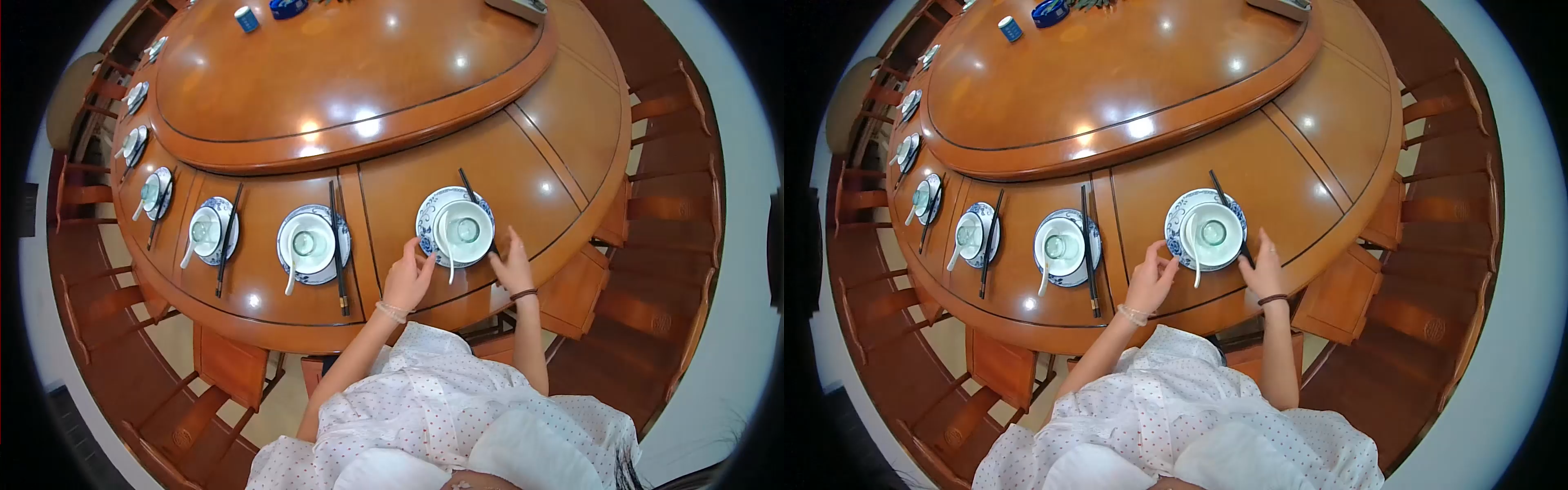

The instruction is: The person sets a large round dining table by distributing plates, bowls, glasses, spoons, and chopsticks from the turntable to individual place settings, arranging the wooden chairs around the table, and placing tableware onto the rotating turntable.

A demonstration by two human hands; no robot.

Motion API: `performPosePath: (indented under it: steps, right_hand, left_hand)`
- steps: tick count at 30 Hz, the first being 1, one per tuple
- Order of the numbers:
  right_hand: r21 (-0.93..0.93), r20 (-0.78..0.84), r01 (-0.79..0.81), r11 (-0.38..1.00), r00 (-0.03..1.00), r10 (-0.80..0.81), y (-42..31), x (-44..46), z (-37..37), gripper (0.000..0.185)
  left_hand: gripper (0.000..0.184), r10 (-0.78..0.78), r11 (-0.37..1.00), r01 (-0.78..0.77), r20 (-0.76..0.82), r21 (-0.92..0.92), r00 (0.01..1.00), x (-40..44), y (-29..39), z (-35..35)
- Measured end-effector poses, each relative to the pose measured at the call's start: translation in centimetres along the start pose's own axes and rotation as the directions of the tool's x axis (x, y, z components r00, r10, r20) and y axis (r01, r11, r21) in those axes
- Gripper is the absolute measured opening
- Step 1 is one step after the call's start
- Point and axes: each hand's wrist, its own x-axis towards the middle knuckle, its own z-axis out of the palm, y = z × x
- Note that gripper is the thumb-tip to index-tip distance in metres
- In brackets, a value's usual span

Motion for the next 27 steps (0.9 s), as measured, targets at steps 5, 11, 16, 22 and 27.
performPosePath:
  steps: [5, 11, 16, 22, 27]
  right_hand:
    - [-0.049, 0.132, -0.134, 0.99, 0.981, 0.14, -1.5, 0.4, 0.5, 0.063]
    - [-0.041, 0.037, 0.006, 0.999, 0.999, -0.004, -0.1, 0.9, 1.4, 0.041]
    - [-0.01, -0.115, 0.004, 1.0, 0.993, -0.005, 0.4, 3.7, -1.8, 0.034]
    - [0.043, -0.25, 0.221, 0.974, 0.947, -0.204, -6.2, 13.8, -2.2, 0.033]
    - [-0.147, -0.302, 0.438, 0.887, 0.834, -0.462, -12.2, 27.1, 3.1, 0.018]
  left_hand:
    - [0.058, -0.161, 0.975, 0.162, -0.021, 0.153, 0.987, 3.2, -0.9, 3.0]
    - [0.082, -0.303, 0.952, 0.306, 0.161, 0.005, 0.939, 3.5, 0.9, 3.4]
    - [0.077, -0.074, 0.992, 0.079, -0.053, 0.103, 0.996, 2.3, -0.2, 4.8]
    - [0.063, 0.122, 0.903, -0.084, -0.063, 0.42, 0.991, 1.6, 0.9, 4.6]
    - [0.061, 0.233, 0.886, -0.177, -0.081, 0.428, 0.969, 1.0, 2.0, 2.4]
